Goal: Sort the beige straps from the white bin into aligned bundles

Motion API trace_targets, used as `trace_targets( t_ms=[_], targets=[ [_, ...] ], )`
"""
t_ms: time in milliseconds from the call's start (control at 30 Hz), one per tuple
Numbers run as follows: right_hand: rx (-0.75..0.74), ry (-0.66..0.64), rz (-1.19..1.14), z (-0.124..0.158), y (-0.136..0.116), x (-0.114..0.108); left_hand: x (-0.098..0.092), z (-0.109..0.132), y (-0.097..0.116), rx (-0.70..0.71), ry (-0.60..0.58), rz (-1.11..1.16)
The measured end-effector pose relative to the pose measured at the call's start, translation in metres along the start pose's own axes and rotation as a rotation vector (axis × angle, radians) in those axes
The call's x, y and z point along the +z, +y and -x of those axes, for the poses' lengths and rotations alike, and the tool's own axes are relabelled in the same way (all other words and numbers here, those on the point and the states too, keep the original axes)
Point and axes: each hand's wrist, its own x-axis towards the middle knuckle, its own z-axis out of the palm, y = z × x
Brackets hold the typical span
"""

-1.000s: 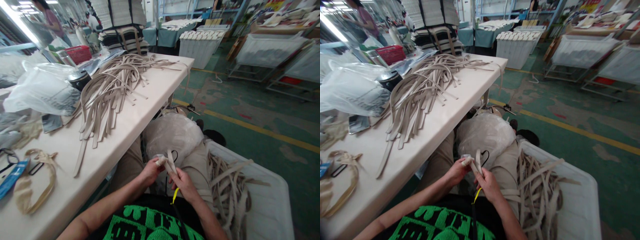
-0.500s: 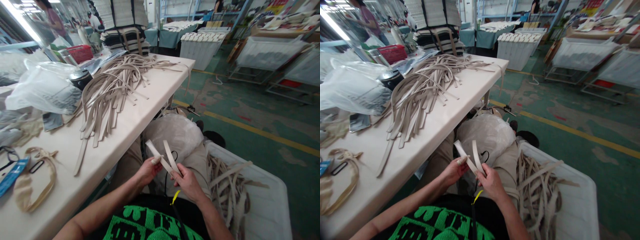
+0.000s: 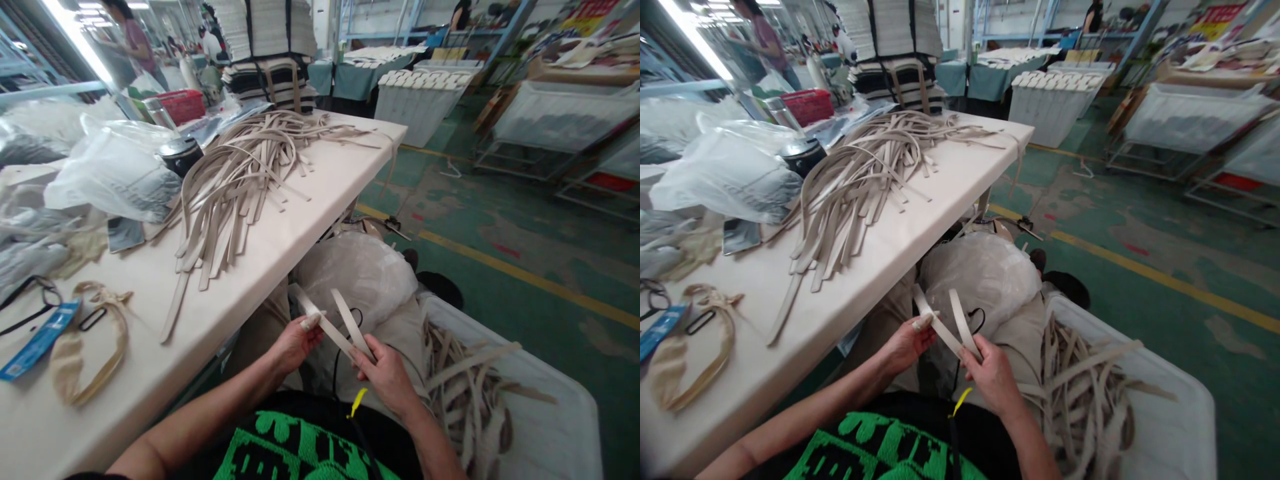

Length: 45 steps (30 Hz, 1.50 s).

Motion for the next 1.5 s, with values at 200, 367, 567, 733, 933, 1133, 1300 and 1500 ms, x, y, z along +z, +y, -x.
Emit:
trace_targets(
  t_ms=[200, 367, 567, 733, 933, 1133, 1300, 1500],
  targets=[
    [-0.037, 0.076, 0.018, -0.006, -0.005, 0.006, 0.012, 0.006, -0.017, -0.004, -0.142, -0.077],
    [-0.03, 0.029, -0.002, -0.004, -0.007, 0.002, 0.01, 0.002, 0.0, 0.107, -0.036, -0.027],
    [-0.057, 0.089, 0.037, -0.004, -0.005, 0.004, 0.012, 0.008, -0.014, 0.066, -0.166, -0.15],
    [-0.05, 0.039, 0.041, -0.001, -0.001, -0.001, 0.011, 0.004, -0.01, 0.14, -0.097, -0.128],
    [-0.043, 0.105, 0.056, -0.001, 0.002, 0.004, 0.011, 0.004, -0.019, 0.088, -0.188, -0.197],
    [-0.043, 0.078, 0.014, 0.002, 0.003, -0.001, 0.015, 0.005, -0.011, 0.158, -0.122, -0.175],
    [-0.042, 0.135, 0.032, 0.004, 0.002, 0.001, 0.015, 0.008, -0.02, 0.074, -0.194, -0.223],
    [-0.023, 0.082, 0.029, 0.005, 0.003, -0.007, 0.02, 0.008, -0.012, 0.128, -0.154, -0.176]
  ],
)
